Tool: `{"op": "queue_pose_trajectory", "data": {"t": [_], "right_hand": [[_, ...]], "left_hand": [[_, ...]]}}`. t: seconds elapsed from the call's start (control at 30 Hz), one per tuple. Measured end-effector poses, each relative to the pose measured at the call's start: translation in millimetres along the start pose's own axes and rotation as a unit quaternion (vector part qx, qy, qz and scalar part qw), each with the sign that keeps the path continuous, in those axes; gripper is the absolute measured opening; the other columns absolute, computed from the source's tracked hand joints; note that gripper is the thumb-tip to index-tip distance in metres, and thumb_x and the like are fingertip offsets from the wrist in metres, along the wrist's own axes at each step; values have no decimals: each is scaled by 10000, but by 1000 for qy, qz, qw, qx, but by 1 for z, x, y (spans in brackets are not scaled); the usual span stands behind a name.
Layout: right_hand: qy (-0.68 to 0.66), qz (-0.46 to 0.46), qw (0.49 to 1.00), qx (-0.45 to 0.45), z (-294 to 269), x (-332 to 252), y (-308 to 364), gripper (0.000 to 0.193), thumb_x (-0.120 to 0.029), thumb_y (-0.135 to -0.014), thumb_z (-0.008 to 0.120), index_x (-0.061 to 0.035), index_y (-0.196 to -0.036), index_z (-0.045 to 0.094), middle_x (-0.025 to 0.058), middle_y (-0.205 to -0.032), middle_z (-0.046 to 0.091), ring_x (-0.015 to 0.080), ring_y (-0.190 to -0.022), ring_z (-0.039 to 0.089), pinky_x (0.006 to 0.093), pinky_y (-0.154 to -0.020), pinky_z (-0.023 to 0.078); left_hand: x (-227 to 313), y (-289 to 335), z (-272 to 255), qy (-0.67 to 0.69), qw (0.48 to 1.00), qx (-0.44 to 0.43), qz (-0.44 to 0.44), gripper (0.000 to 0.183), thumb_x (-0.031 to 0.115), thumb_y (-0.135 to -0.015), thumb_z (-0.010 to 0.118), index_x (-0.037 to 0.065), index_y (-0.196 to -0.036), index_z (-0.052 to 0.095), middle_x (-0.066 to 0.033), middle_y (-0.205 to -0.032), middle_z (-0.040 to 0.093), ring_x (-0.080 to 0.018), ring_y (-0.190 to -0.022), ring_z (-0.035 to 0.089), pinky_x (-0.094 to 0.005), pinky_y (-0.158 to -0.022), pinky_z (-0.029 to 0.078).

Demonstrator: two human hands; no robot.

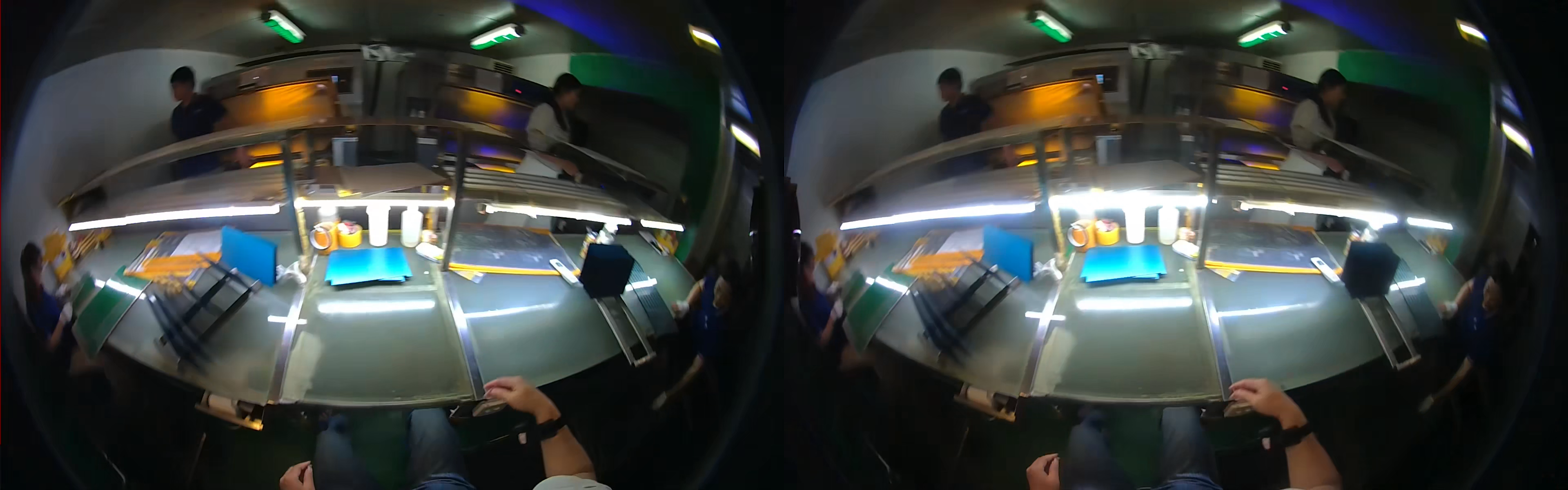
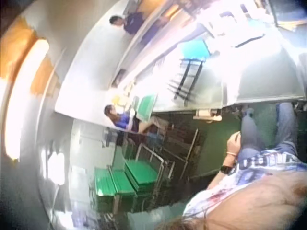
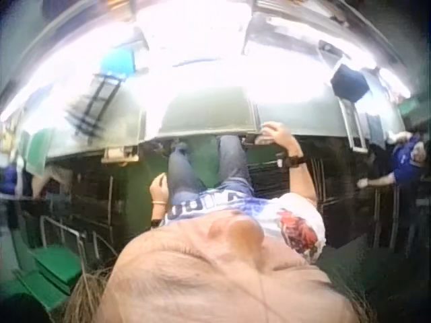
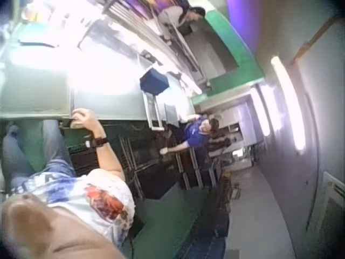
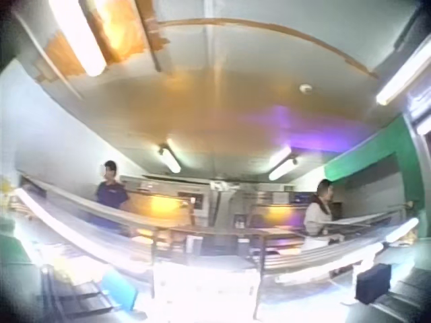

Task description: Inspecting and organizing large substrate panels and patterned circuit board sheets in a factory setting.

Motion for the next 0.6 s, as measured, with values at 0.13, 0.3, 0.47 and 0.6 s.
{"op": "queue_pose_trajectory", "data": {"t": [0.13,0.3,0.47,0.6], "right_hand": [[-24,48,976,212,-51,39,23,200,-118,-861,576,4,-1003,647,116,-871,692,177,-835,660,282,-757,500],[47,97,945,309,-47,112,51,203,-106,-864,570,10,-1014,643,99,-869,694,148,-790,654,258,-713,510],[-11,104,955,279,-54,121,60,205,-114,-885,561,20,-1017,643,101,-875,692,152,-807,662,259,-714,520],[-54,107,954,274,-102,109,54,202,-125,-889,563,24,-1003,640,109,-848,686,157,-793,663,263,-702,517]], "left_hand": [[31,-78,28,-80,981,-2,174,325,221,-841,606,34,-1107,620,-196,-1116,600,-319,-1039,571,-383,-899,442],[103,-137,75,-149,953,-39,261,505,235,-777,651,30,-1224,536,-228,-1384,374,-415,-1295,318,-495,-1056,250],[107,-167,131,-228,950,-102,188,637,460,-804,586,107,-1321,464,-189,-1477,232,-406,-1374,142,-640,-1043,76],[104,-165,151,-291,936,-89,179,647,520,-824,516,127,-1334,458,-176,-1470,258,-395,-1376,145,-653,-1039,24]]}}
Point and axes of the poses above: each hand's wrist, its own y-axis away from the middle knuckle, its own z-axis out of the palm, x = y × z, the point moved 3 cm from there along -y, towards the middle knuckle
